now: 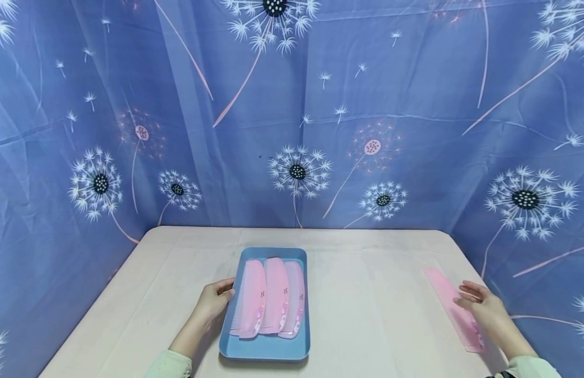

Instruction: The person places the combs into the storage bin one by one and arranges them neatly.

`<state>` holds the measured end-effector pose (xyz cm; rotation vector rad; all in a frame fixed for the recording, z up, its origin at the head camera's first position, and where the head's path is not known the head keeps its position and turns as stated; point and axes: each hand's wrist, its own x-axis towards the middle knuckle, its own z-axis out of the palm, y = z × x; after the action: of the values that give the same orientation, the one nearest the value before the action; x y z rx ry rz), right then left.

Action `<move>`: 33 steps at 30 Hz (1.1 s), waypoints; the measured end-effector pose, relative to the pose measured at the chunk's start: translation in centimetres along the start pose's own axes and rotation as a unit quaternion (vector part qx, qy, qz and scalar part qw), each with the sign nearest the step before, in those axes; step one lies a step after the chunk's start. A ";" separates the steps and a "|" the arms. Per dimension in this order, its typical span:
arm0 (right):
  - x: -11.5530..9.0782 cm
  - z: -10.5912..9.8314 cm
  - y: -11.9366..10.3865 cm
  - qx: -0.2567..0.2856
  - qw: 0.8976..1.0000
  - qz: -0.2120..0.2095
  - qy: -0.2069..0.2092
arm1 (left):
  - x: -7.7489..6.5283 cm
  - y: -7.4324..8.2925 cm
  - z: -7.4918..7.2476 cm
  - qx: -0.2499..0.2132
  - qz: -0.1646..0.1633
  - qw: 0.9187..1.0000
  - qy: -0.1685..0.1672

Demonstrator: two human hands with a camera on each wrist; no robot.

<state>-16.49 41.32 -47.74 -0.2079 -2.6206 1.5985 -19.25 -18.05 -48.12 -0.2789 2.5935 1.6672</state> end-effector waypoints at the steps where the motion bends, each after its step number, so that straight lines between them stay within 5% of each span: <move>1: 0.0 0.0 0.0 0.000 1.000 0.004 -0.005 | 0.0 0.0 0.0 -0.001 -0.003 1.000 0.000; 15: 0.4 -0.7 0.2 -0.051 0.996 0.062 -0.041 | -0.2 0.1 -0.2 0.007 0.007 1.000 -0.002; 26: 0.3 0.0 0.9 -0.100 0.994 0.020 -0.032 | -0.1 0.0 -0.1 0.010 0.005 1.000 -0.003; 33: 0.7 0.0 1.0 -0.138 0.990 0.035 -0.024 | 0.0 0.0 0.0 0.011 -0.008 1.000 -0.001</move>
<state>-17.07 41.85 -48.59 -0.2804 -2.8950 1.2667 -19.29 -18.10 -48.15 -0.2954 2.5996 1.6320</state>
